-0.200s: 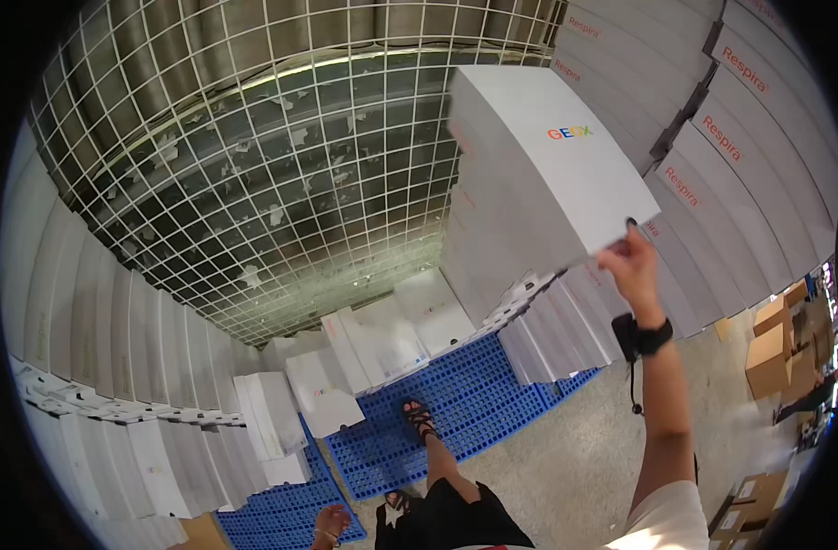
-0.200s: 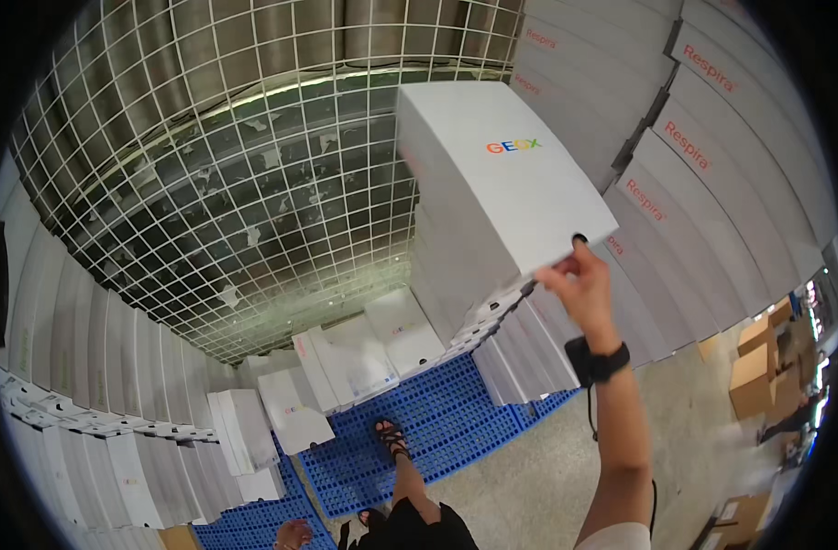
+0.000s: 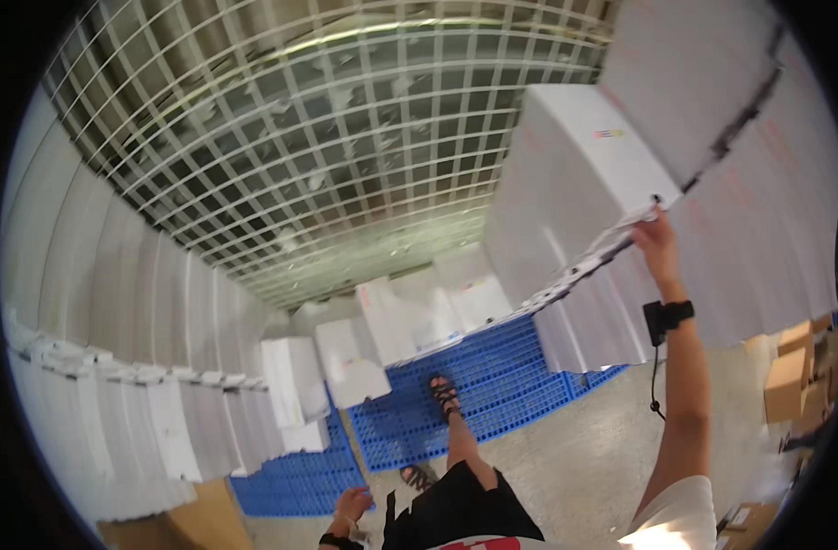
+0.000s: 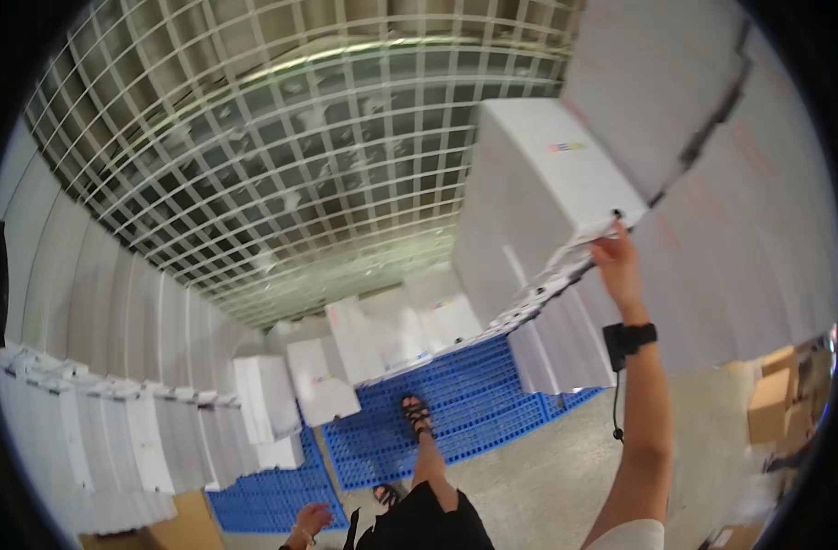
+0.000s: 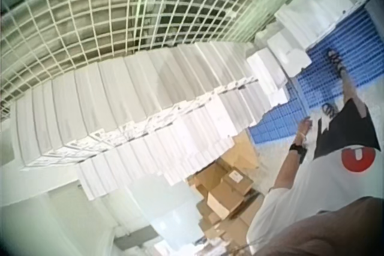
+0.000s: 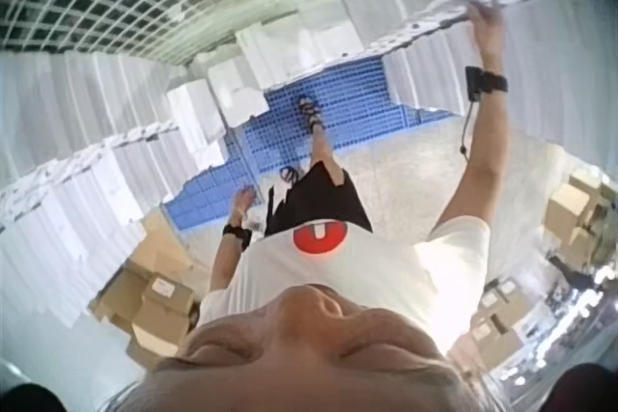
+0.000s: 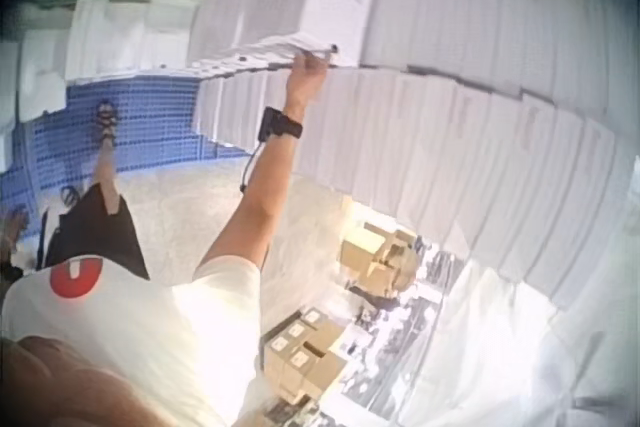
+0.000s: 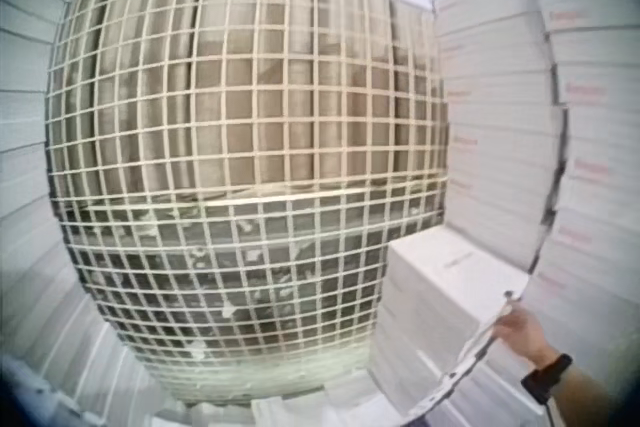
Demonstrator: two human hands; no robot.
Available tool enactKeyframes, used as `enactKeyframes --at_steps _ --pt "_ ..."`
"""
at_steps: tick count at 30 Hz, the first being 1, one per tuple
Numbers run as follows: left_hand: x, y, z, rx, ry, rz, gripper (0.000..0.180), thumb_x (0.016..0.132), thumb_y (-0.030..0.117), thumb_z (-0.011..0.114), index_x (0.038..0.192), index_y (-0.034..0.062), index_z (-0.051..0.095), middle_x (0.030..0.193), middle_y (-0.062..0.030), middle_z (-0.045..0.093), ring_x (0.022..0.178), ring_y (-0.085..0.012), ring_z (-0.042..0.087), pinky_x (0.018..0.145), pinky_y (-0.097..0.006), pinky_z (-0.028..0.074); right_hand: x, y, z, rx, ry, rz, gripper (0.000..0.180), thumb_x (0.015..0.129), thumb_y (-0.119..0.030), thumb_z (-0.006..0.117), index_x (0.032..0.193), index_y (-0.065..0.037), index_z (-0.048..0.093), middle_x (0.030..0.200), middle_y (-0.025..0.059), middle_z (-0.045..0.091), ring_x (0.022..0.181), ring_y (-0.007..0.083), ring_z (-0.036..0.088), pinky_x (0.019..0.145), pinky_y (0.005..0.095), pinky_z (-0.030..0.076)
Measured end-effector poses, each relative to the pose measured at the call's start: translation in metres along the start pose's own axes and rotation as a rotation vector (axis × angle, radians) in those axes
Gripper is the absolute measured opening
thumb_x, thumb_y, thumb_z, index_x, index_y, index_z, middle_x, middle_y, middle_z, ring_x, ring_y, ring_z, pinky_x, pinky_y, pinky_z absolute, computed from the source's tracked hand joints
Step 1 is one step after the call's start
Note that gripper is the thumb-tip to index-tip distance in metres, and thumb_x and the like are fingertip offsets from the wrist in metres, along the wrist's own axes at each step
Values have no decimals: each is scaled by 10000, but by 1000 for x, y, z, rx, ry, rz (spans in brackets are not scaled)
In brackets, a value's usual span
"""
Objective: Stacking several branded shoe boxes into a tall vertical pile on a workstation table.
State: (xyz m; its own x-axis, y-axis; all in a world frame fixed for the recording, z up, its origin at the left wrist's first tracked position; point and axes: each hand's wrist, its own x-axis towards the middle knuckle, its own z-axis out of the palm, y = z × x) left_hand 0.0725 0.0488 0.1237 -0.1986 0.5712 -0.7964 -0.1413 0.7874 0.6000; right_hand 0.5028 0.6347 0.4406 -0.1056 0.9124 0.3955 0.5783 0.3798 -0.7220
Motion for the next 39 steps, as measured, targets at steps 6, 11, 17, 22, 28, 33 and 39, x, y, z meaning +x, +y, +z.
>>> enactKeyframes --at_steps 6,11,17,22,28,33,39 --pt "-26 -46 -7 -107 163 -218 373 701 216 630 989 -13 569 700 -77 624 609 -151 591 562 -261 458 -86 -13 90 401 107 107 302 839 -55 494 1136 -29 451 910 58 575 763 113 532 680 223 431" --pt "-13 -63 -8 -37 256 -164 384 700 181 634 1013 -26 550 680 -51 614 609 -137 582 548 -262 453 -228 49 237 355 -490 435 308 731 -96 635 1005 -21 517 872 56 567 795 156 553 706 279 459" --pt "-26 -27 10 -500 288 -114 297 761 69 579 1039 -20 525 747 -47 611 655 -109 565 578 -225 448 -240 17 428 -56 -892 260 680 667 -374 683 1173 -1 424 1119 226 477 1091 326 435 909 372 360" --pt "-62 -128 62 -611 401 -313 271 777 68 573 1019 -46 525 768 -93 614 640 -140 575 560 -251 468 -260 29 587 -283 -1001 353 997 574 -446 720 1320 -56 186 1270 275 280 1160 407 319 907 470 335" --pt "-110 -131 119 -726 391 -704 325 785 82 528 1101 6 510 849 -112 607 725 -178 601 620 -260 504 -282 21 645 -602 -910 405 1103 532 -422 734 1343 -128 46 1299 256 144 1125 425 312 877 525 327" --pt "-92 -107 129 -780 357 -528 323 804 108 539 1106 2 502 887 -123 598 765 -174 598 619 -251 495 -244 -6 613 -655 -930 443 992 525 -382 690 1327 -183 140 1245 235 244 1091 412 353 845 504 347" --pt "-51 -85 95 -671 393 -208 272 777 42 578 1031 -27 508 791 -89 607 687 -151 592 594 -244 479 -187 -9 495 -396 -1078 415 869 541 -396 674 1243 -68 279 1052 216 452 1053 355 426 820 435 393"
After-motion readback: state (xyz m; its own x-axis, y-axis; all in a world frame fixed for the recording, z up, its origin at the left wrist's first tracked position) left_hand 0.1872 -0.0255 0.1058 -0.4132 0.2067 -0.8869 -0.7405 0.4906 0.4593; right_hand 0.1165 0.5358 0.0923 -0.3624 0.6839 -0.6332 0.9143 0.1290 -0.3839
